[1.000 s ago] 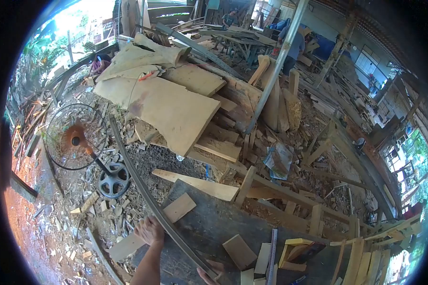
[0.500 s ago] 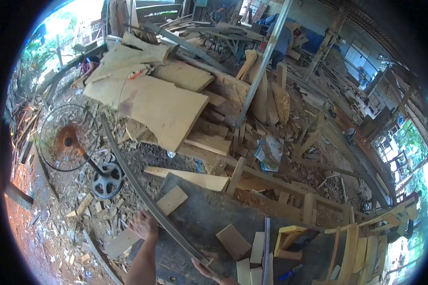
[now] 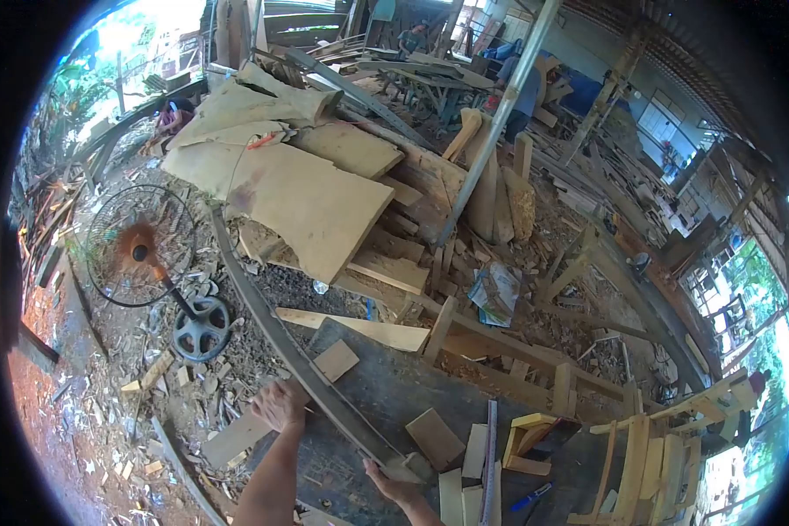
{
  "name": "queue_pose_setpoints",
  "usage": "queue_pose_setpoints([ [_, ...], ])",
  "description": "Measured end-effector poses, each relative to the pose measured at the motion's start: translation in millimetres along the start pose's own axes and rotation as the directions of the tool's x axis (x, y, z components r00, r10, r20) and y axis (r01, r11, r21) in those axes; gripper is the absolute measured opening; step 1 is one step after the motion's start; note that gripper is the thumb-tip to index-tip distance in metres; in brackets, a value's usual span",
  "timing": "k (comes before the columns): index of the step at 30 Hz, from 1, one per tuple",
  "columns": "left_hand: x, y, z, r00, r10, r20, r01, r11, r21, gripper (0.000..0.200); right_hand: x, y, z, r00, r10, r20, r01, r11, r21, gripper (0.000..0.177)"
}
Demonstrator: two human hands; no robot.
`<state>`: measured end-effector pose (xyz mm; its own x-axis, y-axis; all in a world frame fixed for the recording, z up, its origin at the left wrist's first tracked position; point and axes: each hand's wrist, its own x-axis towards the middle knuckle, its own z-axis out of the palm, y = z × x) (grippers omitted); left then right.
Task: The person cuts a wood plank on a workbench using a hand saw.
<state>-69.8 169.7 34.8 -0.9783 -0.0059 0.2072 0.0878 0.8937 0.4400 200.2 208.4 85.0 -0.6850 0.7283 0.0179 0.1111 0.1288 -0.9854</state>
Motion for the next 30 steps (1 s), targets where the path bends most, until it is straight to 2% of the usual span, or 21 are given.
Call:
queue_pose_setpoints([
  [1,1,0,1,0.999,0.015,-0.030,-0.015,0.999,-0.029,0.035,1,-5,1,1.000,-0.018,-0.013,0.017,0.999,-0.041,0.016],
  [4,1,1,-2,1.000,-0.002,0.008,0.002,1.000,-0.026,0.035,6,-20,-3,1.000,-0.021,-0.012,0.018,0.973,-0.232,0.017],
  [5,1,1,-4,0.999,-0.007,0.032,0.008,1.000,-0.016,0.035,6,-18,-4,1.000,-0.021,-0.012,0.018,0.971,-0.239,0.017],
  [7,1,3,-8,0.999,-0.012,0.043,0.014,1.000,-0.024,0.035,5,-4,-2,0.999,0.025,-0.045,-0.027,0.999,-0.043,0.021],
  [11,2,3,-8,0.999,-0.014,0.049,0.016,0.999,-0.033,0.035,4,5,-2,0.999,-0.001,-0.034,-0.001,0.998,-0.068,0.022],
  [13,2,5,-10,0.999,-0.015,0.040,0.016,0.999,-0.031,0.036,5,2,0,0.988,-0.151,-0.024,0.144,0.973,-0.182,0.023],
  [14,1,6,-11,0.999,-0.016,0.035,0.017,1.000,-0.025,0.036,4,16,0,0.988,-0.156,-0.023,0.149,0.972,-0.181,0.023],
  [15,1,5,-10,0.999,-0.018,0.031,0.019,0.999,-0.027,0.036,-1,46,-1,0.999,0.032,-0.022,-0.030,0.995,0.095,0.024],
  [17,1,4,-8,1.000,-0.011,0.013,0.012,0.999,-0.040,0.036,-2,48,-2,0.977,0.211,0.036,-0.209,0.909,0.361,0.025],
  [20,1,6,-9,1.000,-0.003,-0.008,0.003,0.999,-0.042,0.037,4,11,-2,0.986,0.154,0.066,-0.166,0.948,0.272,0.026],
  [21,2,6,-9,1.000,-0.003,-0.008,0.003,0.999,-0.037,0.037,4,12,-1,0.997,0.069,0.044,-0.075,0.986,0.151,0.026],
  [23,1,5,-8,1.000,0.003,-0.008,-0.004,0.999,-0.038,0.036,1,24,-2,0.999,-0.005,0.032,0.004,1.000,0.027,0.026],
  [24,1,6,-8,1.000,0.004,0.000,-0.005,1.000,-0.030,0.036,4,32,-1,0.992,0.124,0.024,-0.126,0.965,0.231,0.026],
  [26,1,7,-10,0.999,-0.023,0.039,0.023,1.000,-0.016,0.035,-2,35,0,0.965,0.259,0.041,-0.252,0.867,0.430,0.025],
  [27,1,5,-9,0.999,-0.022,0.041,0.022,1.000,-0.010,0.035,2,4,2,0.981,0.191,0.035,-0.189,0.899,0.395,0.025],
  [29,0,3,-4,1.000,-0.004,-0.008,0.004,0.999,-0.045,0.034,3,0,3,0.992,0.120,0.030,-0.123,0.926,0.357,0.025],
  [30,1,3,-4,1.000,-0.004,-0.006,0.004,0.999,-0.048,0.034,3,13,3,0.988,0.156,0.019,-0.155,0.941,0.300,0.024],
])
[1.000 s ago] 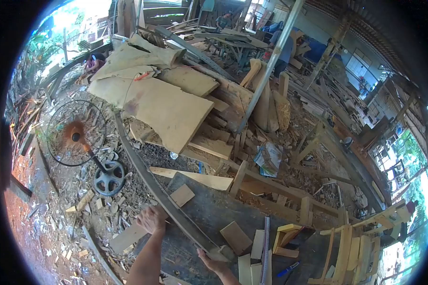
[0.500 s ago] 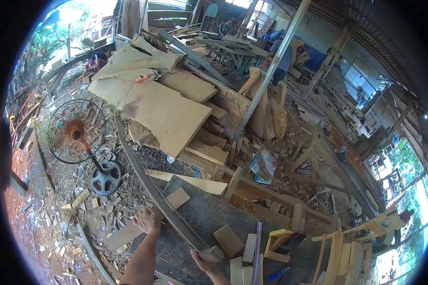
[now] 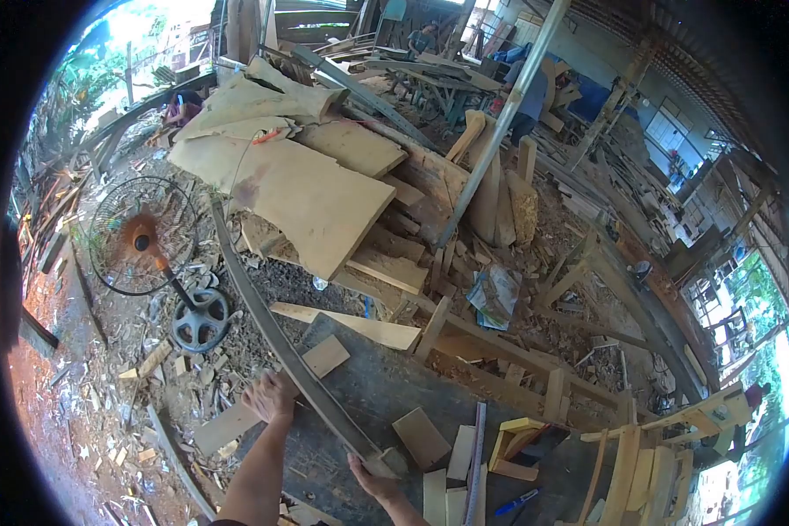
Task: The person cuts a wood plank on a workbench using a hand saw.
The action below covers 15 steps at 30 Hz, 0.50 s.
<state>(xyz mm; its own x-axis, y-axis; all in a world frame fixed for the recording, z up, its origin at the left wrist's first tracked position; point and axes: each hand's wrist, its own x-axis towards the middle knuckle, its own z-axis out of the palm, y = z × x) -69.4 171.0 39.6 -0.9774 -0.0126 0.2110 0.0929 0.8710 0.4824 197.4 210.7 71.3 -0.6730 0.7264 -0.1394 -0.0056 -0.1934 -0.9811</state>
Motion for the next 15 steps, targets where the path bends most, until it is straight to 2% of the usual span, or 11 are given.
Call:
queue_pose_setpoints([
  [2,0,0,-1,1.000,0.007,0.003,-0.007,1.000,0.029,0.035,0,10,-6,0.999,0.031,-0.024,-0.033,0.997,-0.063,0.024],
  [5,0,2,-6,1.000,0.008,0.019,-0.009,0.999,0.032,0.034,0,5,-6,0.999,0.015,0.035,-0.013,0.997,-0.075,0.024],
  [8,1,2,-5,1.000,-0.012,0.028,0.011,1.000,0.025,0.031,2,0,-6,0.997,0.071,0.005,-0.071,0.997,-0.015,0.024],
  [10,0,-7,7,0.997,0.005,0.081,-0.010,0.998,0.070,0.032,1,3,-10,0.989,-0.110,0.095,0.138,0.915,-0.378,0.023],
  [11,-3,-9,-2,0.993,0.037,0.108,-0.047,0.995,0.090,0.033,2,25,-19,0.998,0.052,0.045,-0.053,0.999,0.009,0.021],
  [13,0,-4,-9,0.975,0.029,0.221,-0.068,0.983,0.170,0.037,-2,19,-18,0.991,0.113,0.064,-0.120,0.987,0.105,0.017],
  [14,-1,-1,-12,0.983,0.008,0.185,-0.035,0.989,0.145,0.037,4,-13,-6,0.990,-0.021,0.140,0.046,0.983,-0.178,0.015],
  [15,1,-2,-3,0.991,-0.021,0.130,0.006,0.993,0.114,0.033,4,-17,-3,0.993,-0.034,0.116,0.055,0.982,-0.179,0.014],
])
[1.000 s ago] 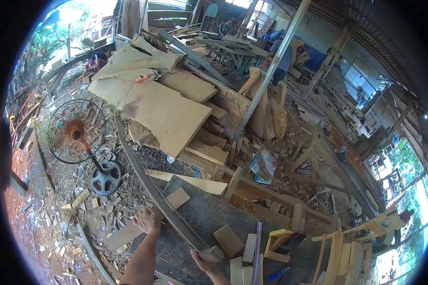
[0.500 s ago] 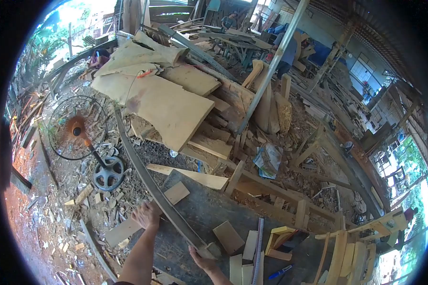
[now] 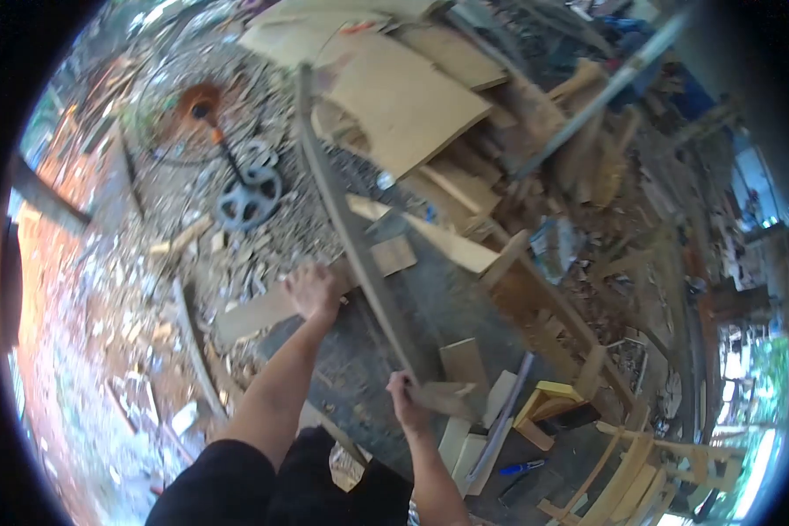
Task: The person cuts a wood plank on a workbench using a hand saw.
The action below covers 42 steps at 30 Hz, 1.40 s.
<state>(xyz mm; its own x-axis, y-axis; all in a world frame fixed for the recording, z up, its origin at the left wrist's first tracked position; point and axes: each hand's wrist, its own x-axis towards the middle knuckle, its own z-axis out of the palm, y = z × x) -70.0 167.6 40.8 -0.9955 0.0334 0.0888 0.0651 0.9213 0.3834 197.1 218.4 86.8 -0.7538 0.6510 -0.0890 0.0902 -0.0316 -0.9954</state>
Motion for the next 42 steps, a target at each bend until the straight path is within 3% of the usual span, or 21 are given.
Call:
queue_pose_setpoints([
  [2,3,-1,9,0.998,-0.048,-0.050,0.047,0.998,-0.029,0.030,1,-1,3,1.000,0.002,-0.014,-0.002,1.000,-0.007,0.013],
  [5,1,4,-3,0.996,-0.047,-0.078,0.039,0.994,-0.100,0.032,3,1,2,0.991,-0.126,-0.036,0.125,0.992,-0.022,0.013],
  [11,0,5,-7,0.994,0.001,-0.113,-0.013,0.994,-0.104,0.029,14,-5,14,0.989,-0.142,-0.031,0.140,0.988,-0.073,0.015],
  [14,0,4,-4,0.989,0.035,-0.144,-0.049,0.995,-0.090,0.027,58,-4,44,0.997,-0.074,-0.017,0.072,0.990,-0.124,0.018],
  [18,1,3,-4,0.996,0.002,-0.094,-0.011,0.996,-0.093,0.031,56,-10,41,0.997,-0.069,0.030,0.071,0.995,-0.076,0.019],
  [20,3,5,-2,0.996,-0.015,-0.084,0.006,0.995,-0.103,0.031,26,0,16,0.991,-0.118,0.068,0.133,0.938,-0.319,0.019],
  [21,3,4,1,0.992,0.001,-0.126,-0.015,0.994,-0.112,0.028,17,-3,7,0.991,-0.112,0.077,0.131,0.934,-0.331,0.019],
  [23,3,3,3,0.988,0.005,-0.157,-0.023,0.993,-0.114,0.026,2,-12,-5,0.954,-0.277,0.112,0.298,0.919,-0.260,0.019],
  [26,1,3,0,0.991,0.023,-0.131,-0.037,0.994,-0.107,0.026,19,-9,15,0.993,-0.111,0.048,0.117,0.985,-0.129,0.019],
  [29,2,3,-3,0.997,0.000,-0.081,-0.007,0.997,-0.079,0.030,71,-15,50,0.996,-0.019,0.086,0.032,0.987,-0.155,0.018],
  [32,3,5,-3,0.997,-0.012,-0.081,0.003,0.995,-0.104,0.030,58,5,41,0.996,-0.086,0.022,0.088,0.984,-0.156,0.019],
  [35,2,6,-4,0.998,-0.027,-0.063,0.021,0.994,-0.103,0.029,17,-8,0,0.982,-0.140,0.126,0.175,0.926,-0.336,0.019],
  [37,3,5,-2,0.991,0.002,-0.130,-0.018,0.993,-0.119,0.029,1,-9,-13,0.965,-0.228,0.127,0.250,0.947,-0.199,0.020],
  [40,2,5,-2,0.993,0.001,-0.120,-0.013,0.995,-0.096,0.029,26,-13,8,0.990,-0.091,0.106,0.116,0.958,-0.262,0.021],
  [42,2,6,-1,0.995,-0.002,-0.095,-0.004,0.998,-0.068,0.029,65,-18,42,0.995,-0.049,0.088,0.066,0.978,-0.199,0.023],
])
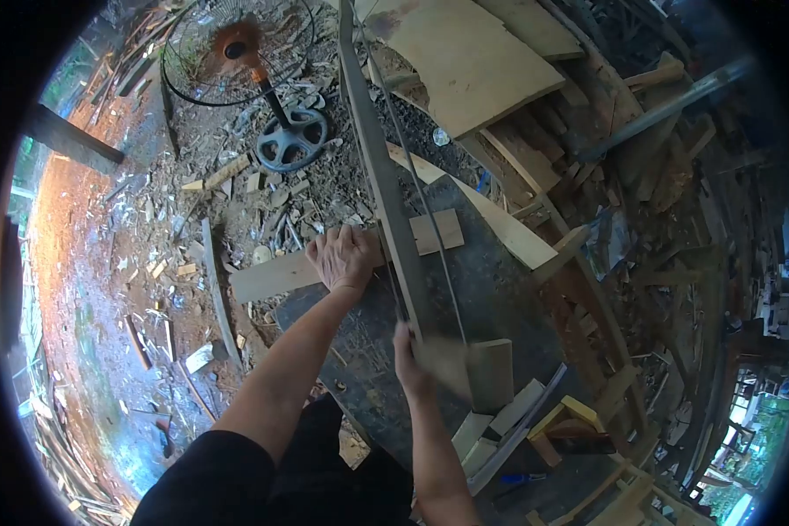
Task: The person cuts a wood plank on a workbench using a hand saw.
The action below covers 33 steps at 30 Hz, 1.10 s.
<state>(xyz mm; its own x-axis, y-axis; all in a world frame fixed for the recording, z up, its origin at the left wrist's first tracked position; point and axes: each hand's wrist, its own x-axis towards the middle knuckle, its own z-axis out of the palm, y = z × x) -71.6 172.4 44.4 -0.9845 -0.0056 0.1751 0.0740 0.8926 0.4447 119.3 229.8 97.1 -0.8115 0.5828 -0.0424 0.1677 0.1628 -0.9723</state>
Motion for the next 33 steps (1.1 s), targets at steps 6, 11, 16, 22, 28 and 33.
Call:
queue_pose_setpoints([
  [6,3,1,1,1.000,-0.007,-0.009,0.007,1.000,-0.013,0.029,-35,37,-24,0.995,-0.095,0.009,0.095,0.972,-0.215,0.021],
  [11,1,1,-2,0.999,-0.009,0.031,0.009,1.000,-0.002,0.028,-69,41,-47,0.991,-0.131,0.038,0.137,0.965,-0.225,0.020],
  [16,0,-1,1,1.000,0.003,-0.017,-0.003,1.000,-0.006,0.027,-15,16,-13,0.998,-0.053,0.042,0.062,0.967,-0.246,0.019],
  [22,1,0,2,0.999,0.010,-0.050,-0.009,1.000,0.006,0.027,-82,14,-52,0.995,-0.100,-0.019,0.101,0.991,0.082,0.017],
  [28,1,0,0,1.000,0.014,-0.023,-0.014,1.000,0.005,0.029,-32,21,-23,0.992,0.120,-0.036,-0.112,0.978,0.176,0.017],
  [33,0,2,1,1.000,-0.024,-0.018,0.025,0.999,0.030,0.030,-22,-1,-14,0.997,0.049,-0.063,-0.031,0.964,0.265,0.017],
])
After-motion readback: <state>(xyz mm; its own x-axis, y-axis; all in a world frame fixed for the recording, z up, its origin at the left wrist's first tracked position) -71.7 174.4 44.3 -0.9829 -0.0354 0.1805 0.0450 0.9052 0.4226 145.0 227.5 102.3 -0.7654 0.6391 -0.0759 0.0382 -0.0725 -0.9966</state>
